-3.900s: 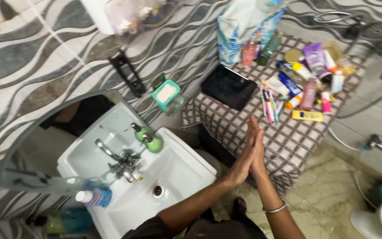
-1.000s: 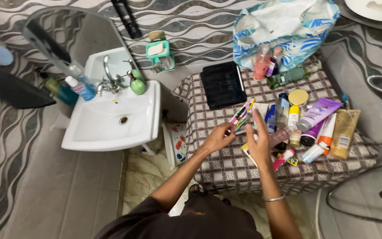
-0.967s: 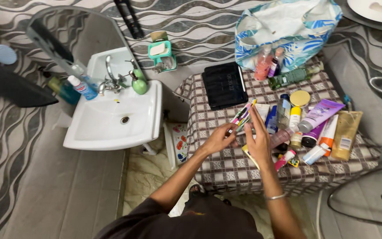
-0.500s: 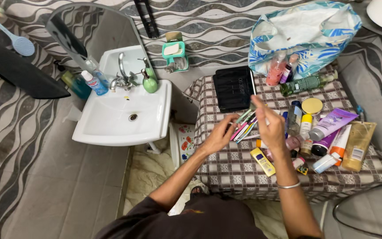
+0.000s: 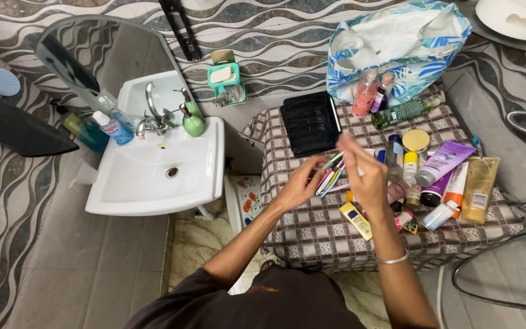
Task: The person organizes various toiletries in a bathroom. They place a pair of scissors, toothpaste, a toothbrush, a hairbrush, and a small tube into a wall-mounted organizer. They also rinse two toothbrushes under the tap and place them in the organizer.
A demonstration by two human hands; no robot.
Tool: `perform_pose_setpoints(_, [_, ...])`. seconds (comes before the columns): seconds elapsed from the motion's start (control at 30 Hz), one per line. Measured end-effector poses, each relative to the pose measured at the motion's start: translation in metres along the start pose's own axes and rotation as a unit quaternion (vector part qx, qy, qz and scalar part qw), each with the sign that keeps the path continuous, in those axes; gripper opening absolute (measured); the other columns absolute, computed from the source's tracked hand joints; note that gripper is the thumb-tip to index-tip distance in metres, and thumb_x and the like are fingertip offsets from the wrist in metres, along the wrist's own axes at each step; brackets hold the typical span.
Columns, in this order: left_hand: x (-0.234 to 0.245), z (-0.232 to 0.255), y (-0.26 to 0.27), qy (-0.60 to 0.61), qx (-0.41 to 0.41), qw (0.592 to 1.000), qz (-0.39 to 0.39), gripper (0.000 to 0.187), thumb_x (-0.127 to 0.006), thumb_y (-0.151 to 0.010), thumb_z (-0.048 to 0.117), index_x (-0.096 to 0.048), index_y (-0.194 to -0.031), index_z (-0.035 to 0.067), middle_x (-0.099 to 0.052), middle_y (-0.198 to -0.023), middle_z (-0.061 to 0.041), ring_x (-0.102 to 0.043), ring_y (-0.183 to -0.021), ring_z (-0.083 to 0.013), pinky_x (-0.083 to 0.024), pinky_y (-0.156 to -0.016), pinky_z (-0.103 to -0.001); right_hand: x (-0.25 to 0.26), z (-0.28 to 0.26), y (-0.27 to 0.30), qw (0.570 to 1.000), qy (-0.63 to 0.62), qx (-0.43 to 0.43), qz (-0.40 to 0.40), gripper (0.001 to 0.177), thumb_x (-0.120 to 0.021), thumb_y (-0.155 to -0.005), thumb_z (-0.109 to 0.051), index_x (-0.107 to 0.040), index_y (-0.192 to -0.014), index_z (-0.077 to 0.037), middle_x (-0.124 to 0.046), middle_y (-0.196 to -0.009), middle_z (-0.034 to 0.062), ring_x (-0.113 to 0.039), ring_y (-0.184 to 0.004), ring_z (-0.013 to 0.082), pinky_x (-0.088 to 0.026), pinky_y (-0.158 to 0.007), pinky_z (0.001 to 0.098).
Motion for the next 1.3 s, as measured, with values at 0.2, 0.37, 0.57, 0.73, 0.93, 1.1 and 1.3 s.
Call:
perform_pose_setpoints(0.2, [0.004,0.0,0.005,-0.013,-0.021,0.999,0.026,0.033,-0.053,-0.103,0.008,-0.055,-0.136,0.003,-0.067,-0.125,-0.018,-0.069,-0.115,-0.0268,-0.06,-0.094,-0.039,0.003,0.017,0.001,0.999,-0.021,-0.044,-0.002,0.029,-0.055,-0.108,-0.016,-0.071,-0.123,0.002,-0.07,-0.13,0.0177,-0.067,-0.126,0.0276,-0.053,-0.107,0.0345])
perform_pose_setpoints(0.37, [0.012,0.001,0.004,-0.057,-0.032,0.997,0.046,0.032,-0.056,-0.104,0.009,-0.057,-0.135,0.003,-0.068,-0.122,-0.016,-0.068,-0.114,-0.0255,-0.057,-0.097,-0.041,0.002,0.001,0.009,0.999,-0.021,0.033,0.01,0.025,-0.063,-0.106,-0.011,-0.074,-0.123,0.003,-0.073,-0.127,0.0153,-0.067,-0.129,0.0291,-0.052,-0.111,0.0381])
perform_pose_setpoints(0.57, [0.021,0.021,0.008,-0.069,-0.024,0.994,0.08,0.029,-0.063,-0.099,0.009,-0.065,-0.128,0.004,-0.071,-0.114,-0.011,-0.069,-0.103,-0.0227,-0.056,-0.085,-0.036,0.001,0.015,0.011,0.984,-0.171,-0.044,0.008,0.03,-0.071,-0.093,0.003,-0.069,-0.123,0.005,-0.066,-0.132,0.0192,-0.069,-0.115,0.0215,-0.061,-0.097,0.0319])
perform_pose_setpoints(0.73, [0.02,0.028,0.009,-0.067,-0.071,0.991,0.093,0.024,-0.068,-0.094,0.004,-0.068,-0.117,0.005,-0.071,-0.122,-0.01,-0.07,-0.107,-0.0213,-0.059,-0.087,-0.033,0.0,0.07,0.021,0.961,-0.235,-0.135,0.062,0.027,-0.072,-0.096,0.003,-0.068,-0.123,0.009,-0.072,-0.113,0.0161,-0.072,-0.1,0.0208,-0.061,-0.087,0.0304])
perform_pose_setpoints(0.93, [0.008,0.03,0.009,-0.058,-0.098,0.989,0.099,0.017,-0.069,-0.092,-0.001,-0.067,-0.109,0.004,-0.068,-0.122,-0.012,-0.07,-0.111,-0.0236,-0.061,-0.092,-0.032,0.002,0.085,0.027,0.936,-0.29,-0.179,0.085,0.023,-0.068,-0.101,-0.004,-0.07,-0.121,0.008,-0.075,-0.102,0.0143,-0.073,-0.088,0.0159,-0.064,-0.077,0.0297])
perform_pose_setpoints(1.1, [0.005,0.035,0.011,-0.056,-0.098,0.987,0.115,0.015,-0.068,-0.091,-0.001,-0.066,-0.105,0.003,-0.067,-0.121,-0.012,-0.071,-0.111,-0.024,-0.061,-0.092,-0.032,0.043,0.084,0.017,0.931,-0.269,-0.168,0.18,0.02,-0.067,-0.107,-0.009,-0.069,-0.12,0.005,-0.075,-0.103,0.0132,-0.071,-0.084,0.0139,-0.061,-0.073,0.0282])
perform_pose_setpoints(1.3, [-0.005,0.052,0.012,-0.08,-0.136,0.981,0.112,0.014,-0.071,-0.091,-0.002,-0.066,-0.103,0.002,-0.069,-0.118,-0.012,-0.071,-0.11,-0.0244,-0.059,-0.093,-0.034,0.032,0.07,0.022,0.951,-0.269,-0.143,0.051,0.021,-0.072,-0.099,-0.008,-0.071,-0.117,0.003,-0.076,-0.105,0.0127,-0.072,-0.089,0.014,-0.059,-0.077,0.0261])
Point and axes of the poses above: each hand's wrist, its own y-axis away from the middle knuckle, its own x-axis out of the back of the hand, z = x × y, the point moved 6 cm from there along -y, towards the middle knuckle
